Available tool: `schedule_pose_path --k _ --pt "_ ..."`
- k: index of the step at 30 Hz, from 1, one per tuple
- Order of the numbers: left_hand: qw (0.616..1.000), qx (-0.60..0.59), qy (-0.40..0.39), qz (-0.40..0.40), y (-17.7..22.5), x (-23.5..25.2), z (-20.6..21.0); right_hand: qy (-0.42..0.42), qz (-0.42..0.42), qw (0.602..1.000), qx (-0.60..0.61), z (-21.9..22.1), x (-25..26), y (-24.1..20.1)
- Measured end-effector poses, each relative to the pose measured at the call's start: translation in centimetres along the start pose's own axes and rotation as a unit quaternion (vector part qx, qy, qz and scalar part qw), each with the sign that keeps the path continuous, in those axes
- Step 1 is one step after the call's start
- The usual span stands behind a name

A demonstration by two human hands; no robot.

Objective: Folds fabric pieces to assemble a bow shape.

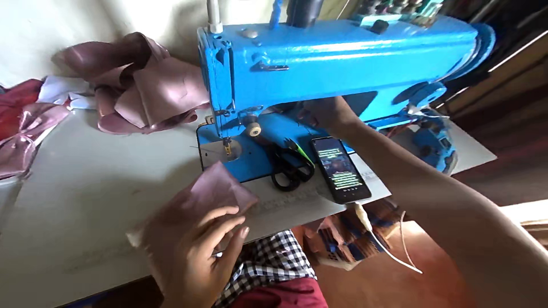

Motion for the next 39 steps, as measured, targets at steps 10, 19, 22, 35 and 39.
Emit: schedule_pose_path --k 10,19,22,35,39 --pt "0.992 -0.119 0.009 -0.036 0.9 1.6 4.6 -0.111 -0.182 0.968 -0.130 -0.7 -10.8 -7.6" --pt "0.978 -0.105 -0.182 -0.013 2.1 -1.9 6.5 -0.043 -0.365 0.914 -0.172 -3.3 -24.4 -7.9" --pt "0.978 -0.041 -0.205 0.010 2.1 -2.4 4.6 -0.034 -0.315 0.939 -0.134 -5.4 -25.4 -6.4" --pt "0.961 -0.160 -0.116 -0.191 0.1 -0.3 4.4 0.055 -0.210 0.966 -0.141 -8.0 -24.2 -3.8" --pt "0.840 -0.381 -0.023 -0.386 -1.4 0.4 7.6 0.067 -0.183 0.972 -0.129 -6.8 -23.4 -3.5"
Point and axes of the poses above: each hand's wrist, its own x-axis towards the middle knuckle, its own z-axis out of the palm, y = z × x, the point moved 8 cm from there along x, towards the middle knuckle, and after that the axes turned 12 degrees about y, right-handed, at the moved point
